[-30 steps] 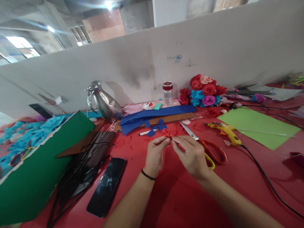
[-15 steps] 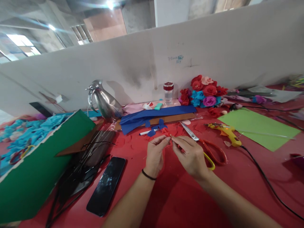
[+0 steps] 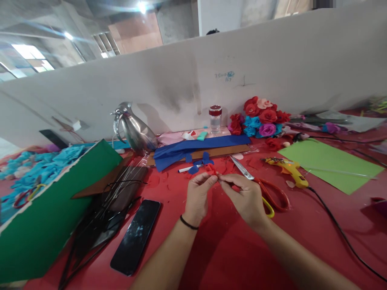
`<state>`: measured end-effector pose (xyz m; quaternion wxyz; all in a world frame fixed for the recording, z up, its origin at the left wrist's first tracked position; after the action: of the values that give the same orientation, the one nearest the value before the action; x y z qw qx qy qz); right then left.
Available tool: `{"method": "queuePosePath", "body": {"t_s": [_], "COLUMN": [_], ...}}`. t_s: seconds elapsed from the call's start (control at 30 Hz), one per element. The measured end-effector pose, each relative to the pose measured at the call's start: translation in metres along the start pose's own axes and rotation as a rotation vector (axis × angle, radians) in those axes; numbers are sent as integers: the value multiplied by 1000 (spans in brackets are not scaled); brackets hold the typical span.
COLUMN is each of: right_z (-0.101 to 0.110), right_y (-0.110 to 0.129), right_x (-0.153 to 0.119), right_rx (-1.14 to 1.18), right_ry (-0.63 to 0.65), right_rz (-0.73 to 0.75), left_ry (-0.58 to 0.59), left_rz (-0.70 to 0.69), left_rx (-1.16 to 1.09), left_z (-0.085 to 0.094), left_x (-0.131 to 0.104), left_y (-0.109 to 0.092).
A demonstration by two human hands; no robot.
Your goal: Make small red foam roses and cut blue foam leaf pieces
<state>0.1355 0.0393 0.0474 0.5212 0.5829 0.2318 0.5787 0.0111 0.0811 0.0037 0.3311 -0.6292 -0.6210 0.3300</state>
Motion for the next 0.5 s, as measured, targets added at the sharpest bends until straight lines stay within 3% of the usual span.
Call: {"method": "queuePosePath", "body": {"t_s": [0.1, 0.5], "right_z": [-1, -5], "right_y": [-6, -13], "right_x": [1, 0], "right_rx": [69, 107], "right_ry": [3, 26], "right_rz": [-85, -166], "left_ry": [24, 23], "left_rz": [2, -47], "left_rx": [28, 159], "left_z": [-1, -1], "left_x": [0, -3], "left_y": [0, -11]}}
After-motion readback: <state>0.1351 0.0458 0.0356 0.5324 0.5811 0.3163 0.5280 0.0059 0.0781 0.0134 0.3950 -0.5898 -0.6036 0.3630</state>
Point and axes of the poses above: each hand's wrist, its own x-axis towards the middle knuckle, its own z-axis out of the back of the hand, y = z × x, the point moved 8 cm from there along x, towards the middle knuckle, and after that the axes turned 5 degrees about -z, right-handed, at the moved point
